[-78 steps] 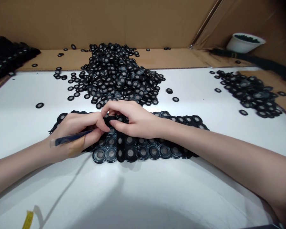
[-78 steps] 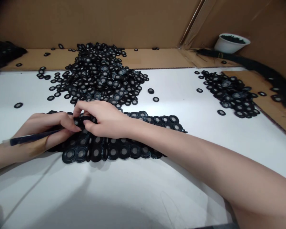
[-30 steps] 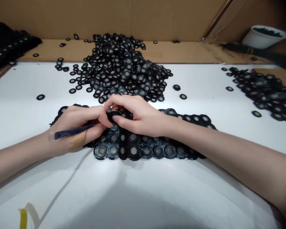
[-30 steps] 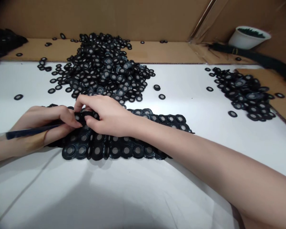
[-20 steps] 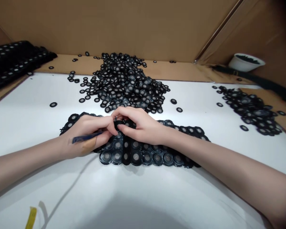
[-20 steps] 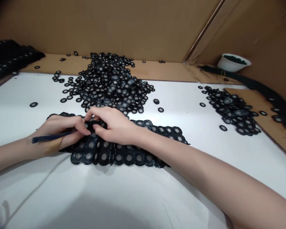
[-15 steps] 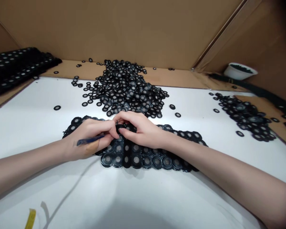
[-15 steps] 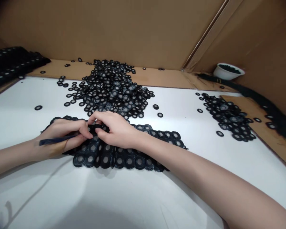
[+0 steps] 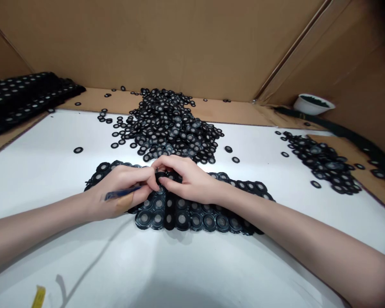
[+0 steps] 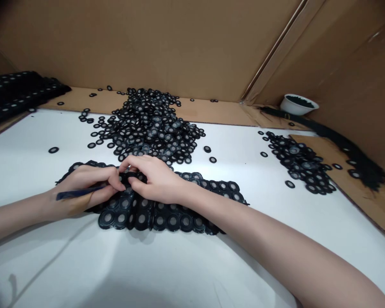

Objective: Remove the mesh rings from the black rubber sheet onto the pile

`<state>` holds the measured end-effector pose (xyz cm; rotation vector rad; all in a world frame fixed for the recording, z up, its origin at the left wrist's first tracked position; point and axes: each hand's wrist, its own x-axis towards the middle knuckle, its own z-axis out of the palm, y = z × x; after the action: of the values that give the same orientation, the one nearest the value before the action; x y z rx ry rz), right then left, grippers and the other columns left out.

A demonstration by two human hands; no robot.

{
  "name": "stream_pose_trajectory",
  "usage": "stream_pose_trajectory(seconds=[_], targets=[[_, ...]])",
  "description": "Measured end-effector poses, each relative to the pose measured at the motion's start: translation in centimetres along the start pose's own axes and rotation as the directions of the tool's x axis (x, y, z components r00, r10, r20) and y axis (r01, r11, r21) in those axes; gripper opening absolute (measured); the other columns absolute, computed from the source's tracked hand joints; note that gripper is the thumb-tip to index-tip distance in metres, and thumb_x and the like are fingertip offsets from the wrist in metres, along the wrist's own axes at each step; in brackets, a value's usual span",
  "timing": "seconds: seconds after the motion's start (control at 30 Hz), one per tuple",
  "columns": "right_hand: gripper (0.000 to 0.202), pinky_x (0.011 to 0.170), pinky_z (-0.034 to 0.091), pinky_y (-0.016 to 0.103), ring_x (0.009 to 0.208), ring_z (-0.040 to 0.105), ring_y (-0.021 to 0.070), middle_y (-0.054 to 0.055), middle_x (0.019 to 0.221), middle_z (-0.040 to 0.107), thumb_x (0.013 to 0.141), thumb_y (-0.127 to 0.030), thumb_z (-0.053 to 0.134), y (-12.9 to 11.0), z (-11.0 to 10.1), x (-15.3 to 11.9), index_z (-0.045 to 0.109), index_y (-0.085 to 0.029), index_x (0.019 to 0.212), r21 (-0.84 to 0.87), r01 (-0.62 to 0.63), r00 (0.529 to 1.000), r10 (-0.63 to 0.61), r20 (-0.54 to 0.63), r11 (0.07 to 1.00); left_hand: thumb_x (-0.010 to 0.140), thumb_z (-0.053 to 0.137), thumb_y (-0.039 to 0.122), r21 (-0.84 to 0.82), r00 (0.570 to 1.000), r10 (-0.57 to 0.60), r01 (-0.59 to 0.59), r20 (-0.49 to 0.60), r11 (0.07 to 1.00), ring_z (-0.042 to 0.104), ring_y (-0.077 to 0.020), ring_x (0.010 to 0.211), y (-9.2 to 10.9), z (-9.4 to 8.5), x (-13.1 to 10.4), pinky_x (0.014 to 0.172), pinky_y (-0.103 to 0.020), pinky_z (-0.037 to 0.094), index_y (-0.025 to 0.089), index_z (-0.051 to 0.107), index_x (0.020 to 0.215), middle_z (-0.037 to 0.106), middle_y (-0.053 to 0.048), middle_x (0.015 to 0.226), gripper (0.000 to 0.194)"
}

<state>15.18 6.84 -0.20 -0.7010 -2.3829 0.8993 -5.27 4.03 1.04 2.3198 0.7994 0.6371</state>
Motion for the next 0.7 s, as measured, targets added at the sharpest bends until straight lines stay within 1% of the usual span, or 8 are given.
stream_pose_trajectory(seconds=[0.27,0.7], targets=[[0.023,0.085,0.042,0.032,0.094,0.055,0.0179,0.003,0.098,0.062,0.082,-0.012,0.049,0.0,-0.08,0.03,0.055,-0.017,0.103,-0.001,-0.003,1.0,0.003,0.0,1.0,0.086,0.045,0.013,-0.002,1.0,-0.002,0.002,-0.003,1.0,0.034,-0.0047,0.046,-0.09,0.0,-0.12,0.044,-0.015,0.028,0.016,0.056,0.08,0.042,0.007,0.054,0.013],[0.023,0.085,0.041,0.031,0.095,0.054,0.0177,0.003,0.098,0.062,0.081,-0.012,0.049,-0.01,-0.01,0.02,0.055,-0.017,0.103,0.01,0.004,1.0,-0.004,-0.005,1.0,0.087,0.044,0.014,-0.014,1.0,-0.01,0.01,0.008,1.0,0.034,-0.0052,0.046,-0.05,0.05,-0.09,0.044,-0.016,0.028,0.016,0.056,0.081,0.042,0.007,0.054,0.014]])
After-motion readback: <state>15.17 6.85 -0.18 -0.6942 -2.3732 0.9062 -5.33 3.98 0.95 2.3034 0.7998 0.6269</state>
